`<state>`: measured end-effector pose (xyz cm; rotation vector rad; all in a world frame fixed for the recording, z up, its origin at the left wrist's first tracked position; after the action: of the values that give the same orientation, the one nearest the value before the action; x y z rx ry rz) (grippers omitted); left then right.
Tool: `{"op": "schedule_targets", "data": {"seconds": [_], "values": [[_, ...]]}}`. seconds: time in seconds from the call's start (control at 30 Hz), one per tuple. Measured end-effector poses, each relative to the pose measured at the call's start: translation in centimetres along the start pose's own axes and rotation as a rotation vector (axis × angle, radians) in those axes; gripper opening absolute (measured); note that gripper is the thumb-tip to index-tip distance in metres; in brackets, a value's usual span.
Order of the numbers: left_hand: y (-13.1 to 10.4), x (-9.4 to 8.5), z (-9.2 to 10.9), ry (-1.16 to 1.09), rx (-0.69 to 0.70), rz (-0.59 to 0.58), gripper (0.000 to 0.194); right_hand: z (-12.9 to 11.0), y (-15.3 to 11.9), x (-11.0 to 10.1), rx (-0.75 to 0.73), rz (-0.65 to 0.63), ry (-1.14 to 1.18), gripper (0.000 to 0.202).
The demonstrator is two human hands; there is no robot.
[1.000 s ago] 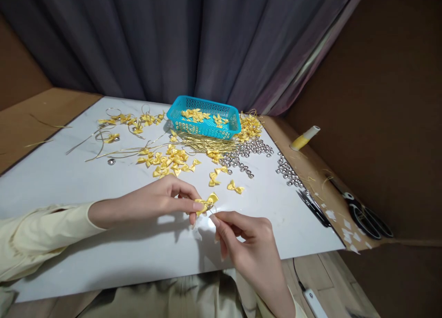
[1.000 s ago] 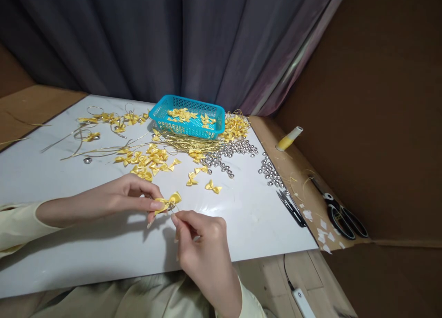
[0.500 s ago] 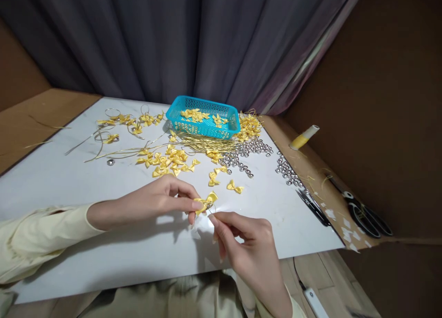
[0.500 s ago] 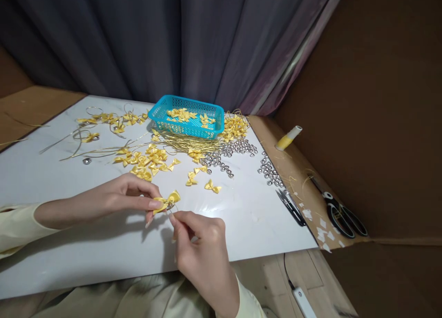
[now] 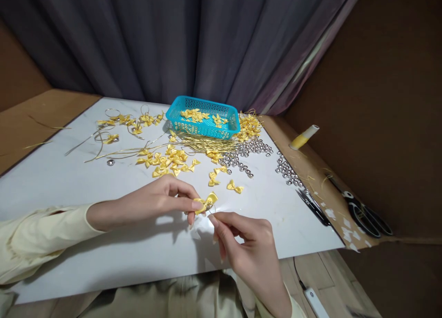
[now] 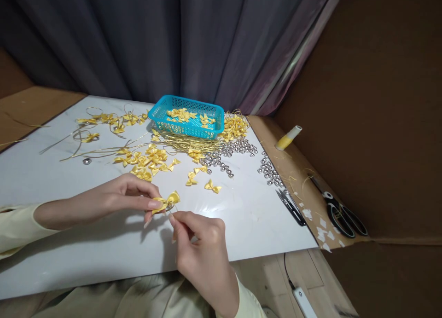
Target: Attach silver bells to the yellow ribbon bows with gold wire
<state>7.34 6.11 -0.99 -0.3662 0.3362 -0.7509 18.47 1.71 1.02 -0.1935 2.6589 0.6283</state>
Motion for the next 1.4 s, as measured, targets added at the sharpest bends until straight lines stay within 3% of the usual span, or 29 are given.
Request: {"op": "schedule_targets", "data": {"seconds": [0.93,1.23,1.4], "values": [[-0.1,-0.1,0.2,0.047,0.035,0.025,0.026,0.6,0.0,0.5,0.073,-0.019,0.030,0.024],[-0.7,-0.4,0.6,0.113,0.071,0.096,0.028,3.1,-0.5,2.1,0.293,-0.001,0.398,0.026],[-0.7,-0.4,0.5,0.111,0.068,0.096,0.027,3.2,-0.6,2.2,0.323,-0.006,0.426,0.029]]}}
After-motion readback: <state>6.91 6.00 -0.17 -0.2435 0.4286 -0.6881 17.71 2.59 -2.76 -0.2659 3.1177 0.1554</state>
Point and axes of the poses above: each hand's wrist, its own y-axis towards the middle knuckle, its own x-axis out of the palm, z = x × y, the point moved 10 cm from there along y, towards the middle knuckle, and after that the axes turned 10 degrees about -x, right-handed, at the moved point
